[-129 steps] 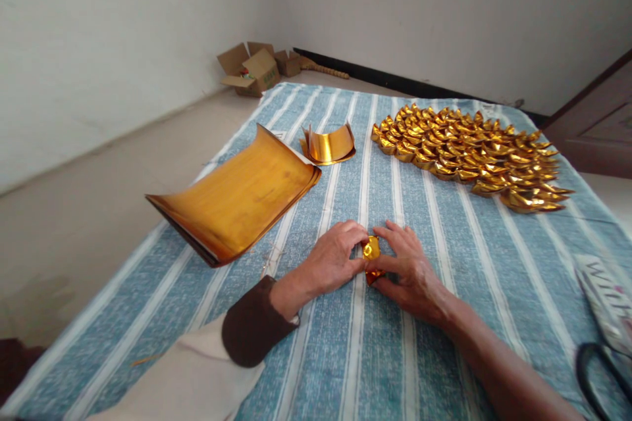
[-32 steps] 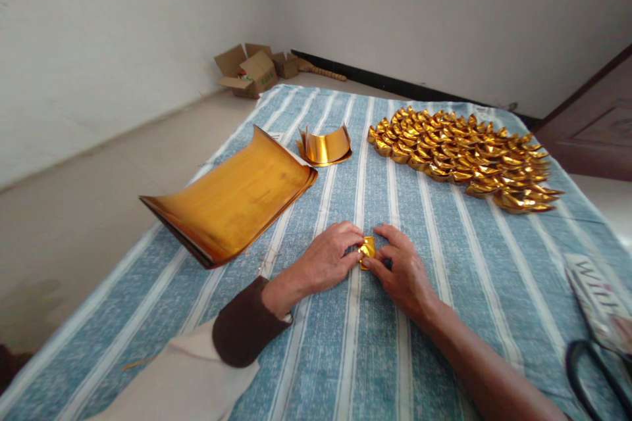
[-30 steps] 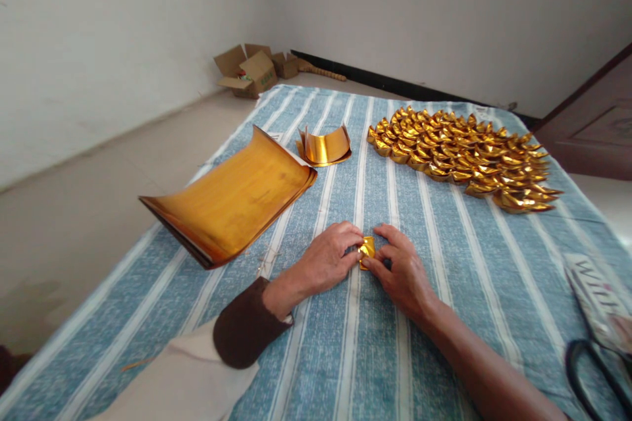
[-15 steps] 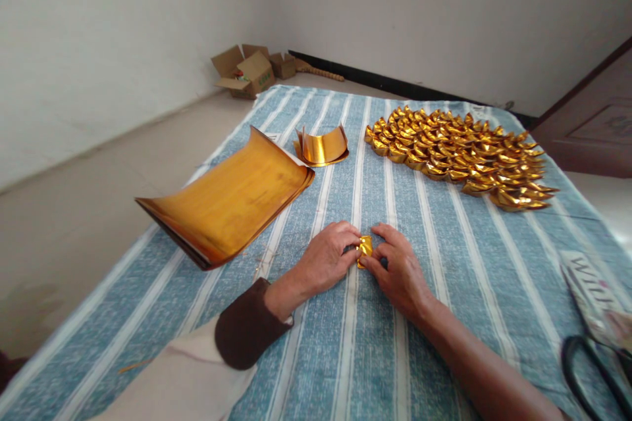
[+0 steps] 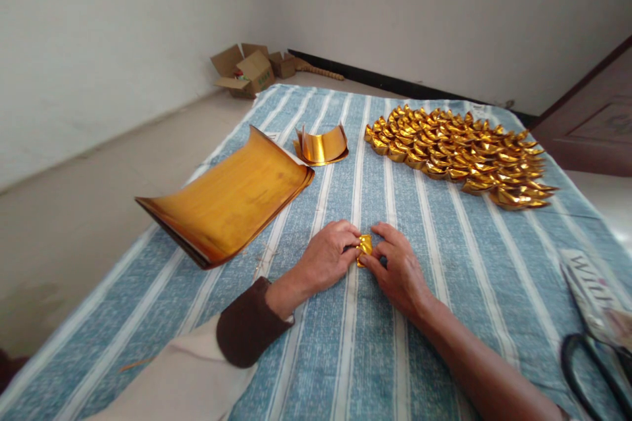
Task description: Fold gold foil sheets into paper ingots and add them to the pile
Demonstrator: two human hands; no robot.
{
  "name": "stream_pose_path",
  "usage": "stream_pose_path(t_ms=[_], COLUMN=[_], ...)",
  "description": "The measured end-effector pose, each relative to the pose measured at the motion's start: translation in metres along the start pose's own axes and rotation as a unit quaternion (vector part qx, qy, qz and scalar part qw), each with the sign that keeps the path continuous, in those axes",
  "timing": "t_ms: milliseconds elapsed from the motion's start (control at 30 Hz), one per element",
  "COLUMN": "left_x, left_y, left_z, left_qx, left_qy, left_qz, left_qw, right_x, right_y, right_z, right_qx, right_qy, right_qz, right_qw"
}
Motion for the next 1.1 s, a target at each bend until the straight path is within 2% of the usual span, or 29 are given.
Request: stream_pose_path(t_ms=[300, 600, 1100], left_x=[0.0, 0.002, 0.0], left_y=[0.0, -0.003, -0.002], left_z=[-0.001, -0.002, -0.003], left_qx=[0.001, -0.004, -0.009], left_qy=[0.004, 0.006, 0.01], left_qz=[0.009, 0.006, 0.009], left_qw=[1.0, 1.0, 1.0], right_x=[-0.001, -0.002, -0.002], right_y=[0.0, -0.012, -0.013], right_z=[0.002, 0.003, -0.002], right_qx=[0.003, -0.059, -0.04], right_qy=[0.017, 0.02, -0.015], right_qz=[0.01, 0.092, 0.104], right_qw=[1.0, 0.994, 0.994])
Point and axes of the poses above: each hand's wrist, its own z-axis away from the middle knuckle, its own x-axis out of the palm, y = z × x, the point moved 5 cm from there along -z, towards the middle knuckle, and after that the axes turned 9 degrees about -y, right-handed, at the moved point
